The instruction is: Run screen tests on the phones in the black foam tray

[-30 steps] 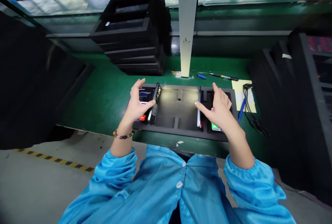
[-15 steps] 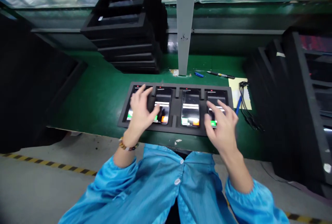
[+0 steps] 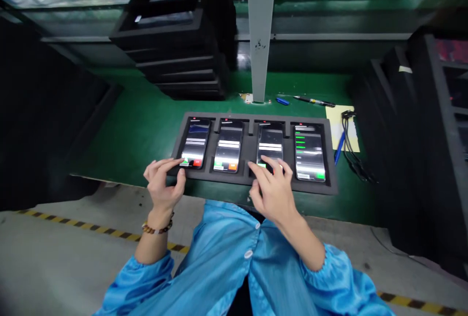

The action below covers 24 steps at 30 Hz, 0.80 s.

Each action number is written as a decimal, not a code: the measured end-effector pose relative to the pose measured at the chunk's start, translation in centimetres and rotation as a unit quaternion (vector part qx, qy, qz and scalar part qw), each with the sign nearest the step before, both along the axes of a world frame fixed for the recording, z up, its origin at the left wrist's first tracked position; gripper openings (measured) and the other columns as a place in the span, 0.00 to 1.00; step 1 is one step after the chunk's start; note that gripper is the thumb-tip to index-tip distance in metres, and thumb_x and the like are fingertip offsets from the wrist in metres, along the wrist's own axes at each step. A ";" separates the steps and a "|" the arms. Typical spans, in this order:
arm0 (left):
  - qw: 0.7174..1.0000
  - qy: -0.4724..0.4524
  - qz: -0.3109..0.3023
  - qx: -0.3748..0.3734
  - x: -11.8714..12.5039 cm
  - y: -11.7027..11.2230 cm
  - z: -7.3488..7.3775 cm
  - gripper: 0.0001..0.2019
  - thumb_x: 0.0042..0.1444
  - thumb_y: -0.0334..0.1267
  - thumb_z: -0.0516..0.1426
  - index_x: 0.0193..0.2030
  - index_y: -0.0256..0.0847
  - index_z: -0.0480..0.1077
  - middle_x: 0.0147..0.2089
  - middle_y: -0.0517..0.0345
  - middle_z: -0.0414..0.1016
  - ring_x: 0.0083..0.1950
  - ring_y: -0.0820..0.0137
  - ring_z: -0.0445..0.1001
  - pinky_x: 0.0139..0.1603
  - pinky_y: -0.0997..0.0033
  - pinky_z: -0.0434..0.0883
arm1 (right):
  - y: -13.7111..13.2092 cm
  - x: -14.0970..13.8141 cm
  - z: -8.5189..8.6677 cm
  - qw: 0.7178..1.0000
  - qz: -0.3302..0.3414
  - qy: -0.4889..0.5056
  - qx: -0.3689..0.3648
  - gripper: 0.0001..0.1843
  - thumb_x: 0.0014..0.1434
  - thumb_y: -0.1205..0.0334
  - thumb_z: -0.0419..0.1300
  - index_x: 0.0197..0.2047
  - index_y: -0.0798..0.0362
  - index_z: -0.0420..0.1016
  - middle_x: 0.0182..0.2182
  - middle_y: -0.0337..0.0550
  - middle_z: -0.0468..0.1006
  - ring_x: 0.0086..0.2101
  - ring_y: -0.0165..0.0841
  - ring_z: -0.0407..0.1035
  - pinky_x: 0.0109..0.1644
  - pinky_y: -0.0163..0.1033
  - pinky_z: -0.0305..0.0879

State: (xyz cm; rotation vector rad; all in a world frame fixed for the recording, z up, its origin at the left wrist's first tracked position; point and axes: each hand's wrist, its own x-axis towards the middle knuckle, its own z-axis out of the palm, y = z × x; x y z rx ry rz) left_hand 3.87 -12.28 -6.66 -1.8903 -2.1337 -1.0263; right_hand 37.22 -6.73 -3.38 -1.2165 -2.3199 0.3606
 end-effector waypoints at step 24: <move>0.997 -0.031 -0.065 -0.001 -0.8 5.6 2.2 0.15 0.71 0.40 0.61 0.60 0.41 0.79 0.56 0.45 0.85 0.61 0.55 0.78 0.68 0.49 0.73 | 2.4 12.6 -1.2 0.981 -0.194 0.021 0.014 0.20 0.75 0.61 0.53 0.57 0.47 0.86 0.55 0.52 0.83 0.65 0.50 0.73 0.69 0.62 0.67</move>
